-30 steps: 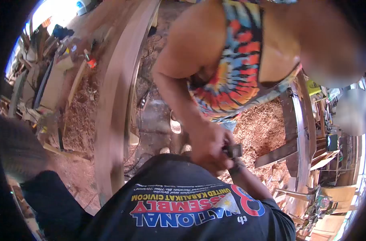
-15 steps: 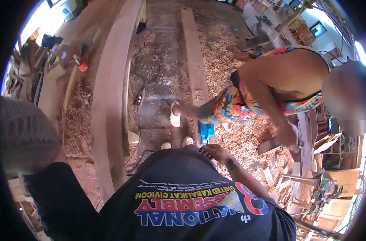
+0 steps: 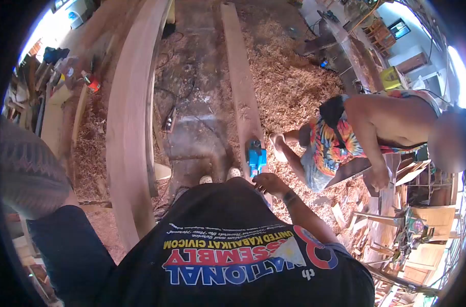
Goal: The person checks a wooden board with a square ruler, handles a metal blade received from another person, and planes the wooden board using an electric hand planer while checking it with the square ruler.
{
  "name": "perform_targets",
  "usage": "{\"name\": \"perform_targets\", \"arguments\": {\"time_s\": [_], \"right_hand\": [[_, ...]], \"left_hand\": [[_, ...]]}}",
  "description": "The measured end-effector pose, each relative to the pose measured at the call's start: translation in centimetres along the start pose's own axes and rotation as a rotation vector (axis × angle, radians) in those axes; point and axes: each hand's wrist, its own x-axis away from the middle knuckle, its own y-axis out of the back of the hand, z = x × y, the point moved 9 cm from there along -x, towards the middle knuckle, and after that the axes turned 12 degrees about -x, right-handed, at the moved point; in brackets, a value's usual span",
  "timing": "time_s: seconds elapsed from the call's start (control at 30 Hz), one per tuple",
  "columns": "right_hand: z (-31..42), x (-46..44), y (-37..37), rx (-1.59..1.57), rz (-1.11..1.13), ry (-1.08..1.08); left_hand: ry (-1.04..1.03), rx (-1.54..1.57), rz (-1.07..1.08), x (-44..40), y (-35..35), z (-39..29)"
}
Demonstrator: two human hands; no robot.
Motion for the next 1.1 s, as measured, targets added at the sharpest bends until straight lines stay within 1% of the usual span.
{"name": "perform_targets", "arguments": {"time_s": [0.1,0.13,0.23,0.27,0.37,0.5,0.53,0.57,0.63,0.67,0.7,0.77,0.83,0.87,0.9,0.97,1.0,1.03,1.07,1.1], "right_hand": [[-1.6,-0.6,1.0,0.033,-0.021,-0.043],[-1.9,-0.6,1.2,-0.015,0.000,-0.052],[-4.7,-1.6,3.4,0.023,-0.024,-0.072],[-7.5,-3.7,4.6,0.093,0.010,0.078],[-10.0,-3.4,6.7,-0.002,-0.093,-0.152],[-14.8,-3.9,10.6,0.060,-0.168,-0.276],[-16.4,-4.5,11.9,0.109,-0.189,-0.269],[-18.2,-5.6,13.5,0.225,-0.217,-0.266],[-22.2,-6.8,15.2,0.175,-0.255,-0.344],[-26.3,-8.5,15.8,0.114,-0.284,-0.362],[-28.7,-9.6,16.4,0.121,-0.297,-0.346],[-28.2,-10.9,16.5,0.251,-0.186,-0.455],[-32.3,-14.8,16.9,0.394,-0.111,-0.430],[-33.7,-16.7,16.8,0.433,-0.077,-0.452],[-34.4,-18.8,17.6,0.476,-0.044,-0.470],[-34.4,-23.6,19.0,0.421,-0.017,-0.505],[-34.8,-26.6,20.3,0.427,-0.191,-0.320],[-38.3,-30.9,21.3,0.407,-0.239,-0.163],[-34.2,-31.6,23.0,0.345,-0.371,-0.236],[-38.5,-36.3,24.6,0.389,-0.404,-0.014]], "left_hand": [[0.154,-0.065,-0.026,0.4,-3.9,4.6],[0.222,-0.089,-0.028,1.0,-6.2,6.9],[0.386,-0.189,0.007,1.6,-13.8,11.0],[0.454,-0.228,0.028,2.8,-17.3,12.8],[0.607,-0.336,0.087,5.7,-24.9,15.8],[0.718,-0.444,0.108,8.9,-30.2,18.0],[0.729,-0.446,0.099,9.5,-30.6,18.7],[0.745,-0.442,0.108,9.6,-31.5,19.5],[0.758,-0.295,0.083,10.7,-32.4,21.1],[0.773,-0.199,0.064,11.2,-32.7,22.0],[0.809,-0.064,0.043,11.9,-33.0,23.2],[0.902,0.200,0.026,13.5,-33.5,24.9],[0.586,-0.285,0.204,13.6,-32.5,23.9],[0.402,-0.513,0.298,13.1,-32.6,23.3],[0.570,-0.291,0.214,12.0,-31.6,23.0],[0.641,-0.266,0.195,9.4,-30.1,19.8],[0.526,-0.455,0.262,8.1,-29.6,18.3],[0.461,-0.519,0.316,8.2,-29.8,18.0],[0.392,-0.581,0.364,8.2,-30.0,17.6],[0.393,-0.528,0.399,9.5,-29.9,18.4]]}}
